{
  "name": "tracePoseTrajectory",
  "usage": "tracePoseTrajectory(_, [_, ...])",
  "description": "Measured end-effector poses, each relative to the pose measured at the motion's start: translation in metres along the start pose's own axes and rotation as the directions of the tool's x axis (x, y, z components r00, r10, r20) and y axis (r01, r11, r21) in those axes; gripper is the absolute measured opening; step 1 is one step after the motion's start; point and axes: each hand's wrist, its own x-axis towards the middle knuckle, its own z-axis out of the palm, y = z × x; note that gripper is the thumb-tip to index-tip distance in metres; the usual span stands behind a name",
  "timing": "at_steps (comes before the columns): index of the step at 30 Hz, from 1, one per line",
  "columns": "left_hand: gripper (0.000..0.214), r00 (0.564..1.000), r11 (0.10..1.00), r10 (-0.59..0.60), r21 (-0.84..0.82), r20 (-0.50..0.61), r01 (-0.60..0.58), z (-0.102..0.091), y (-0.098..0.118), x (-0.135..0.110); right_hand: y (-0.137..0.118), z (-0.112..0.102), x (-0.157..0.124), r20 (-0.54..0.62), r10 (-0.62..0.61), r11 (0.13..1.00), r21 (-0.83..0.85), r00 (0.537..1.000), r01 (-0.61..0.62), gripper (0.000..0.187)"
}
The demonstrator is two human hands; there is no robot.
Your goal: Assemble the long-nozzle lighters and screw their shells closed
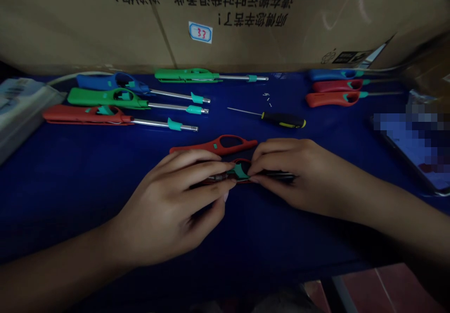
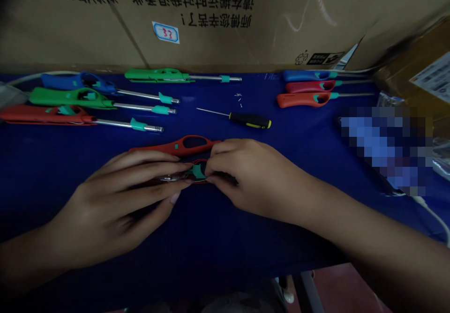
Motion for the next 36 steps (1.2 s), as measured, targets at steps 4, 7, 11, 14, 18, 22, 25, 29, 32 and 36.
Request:
tracePoseTrajectory(4, [0.027,1.000,0.999,-0.019,-0.042,0.000,0.019,-0.0011,0.0015,-0.0005,-0.0006,-0.0004,-0.0005,-0.005,-0.007,1.000,0.002,1.000,0.008,0.015])
tracePoseTrajectory(7, [0.026,1.000,0.998,-0.025,-0.056,-0.006,0.025,-0.0008,0.0024,-0.0007,-0.0008,-0.0005,-0.0005,-0.006,-0.004,1.000,-0.003,1.000,0.004,0.015])
tracePoseTrajectory(11, [0.026,1.000,0.997,-0.029,-0.068,-0.004,0.029,0.0004,0.0031,0.0000,-0.0001,-0.0001,-0.0001,-0.008,-0.008,1.000,-0.004,1.000,0.008,0.016])
tracePoseTrajectory(14, [0.029,0.999,0.996,-0.032,-0.079,-0.020,0.030,0.0001,0.0038,0.0007,0.0001,0.0000,-0.0001,-0.010,-0.013,1.000,-0.001,1.000,0.013,0.015])
tracePoseTrajectory(18, [0.028,0.999,0.996,-0.043,-0.081,-0.014,0.042,-0.0010,0.0048,0.0015,-0.0003,-0.0003,0.0001,-0.012,-0.012,1.000,0.000,1.000,0.012,0.015])
tracePoseTrajectory(22, [0.026,0.998,0.996,-0.058,-0.070,0.009,0.058,-0.0016,0.0055,0.0028,-0.0007,-0.0007,0.0003,-0.004,-0.012,1.000,0.005,1.000,0.012,0.016])
tracePoseTrajectory(25, [0.026,0.997,0.995,-0.078,-0.065,0.028,0.079,-0.0021,0.0065,0.0044,-0.0009,-0.0011,0.0002,0.008,0.001,1.000,0.005,1.000,-0.001,0.017])
tracePoseTrajectory(29, [0.022,0.994,0.995,-0.090,-0.041,0.054,0.092,-0.0027,0.0081,0.0052,-0.0015,-0.0015,-0.0001,0.013,0.012,1.000,0.001,1.000,-0.012,0.017])
tracePoseTrajectory(32, [0.019,0.995,0.997,-0.077,-0.008,0.059,0.077,-0.0017,0.0067,0.0045,-0.0021,-0.0011,0.0000,0.011,0.019,1.000,-0.001,1.000,-0.019,0.017])
tracePoseTrajectory(36, [0.021,0.998,0.999,-0.041,0.025,0.045,0.040,0.0013,0.0015,0.0033,-0.0025,-0.0011,-0.0001,0.008,0.024,0.999,0.042,1.000,-0.025,0.016])
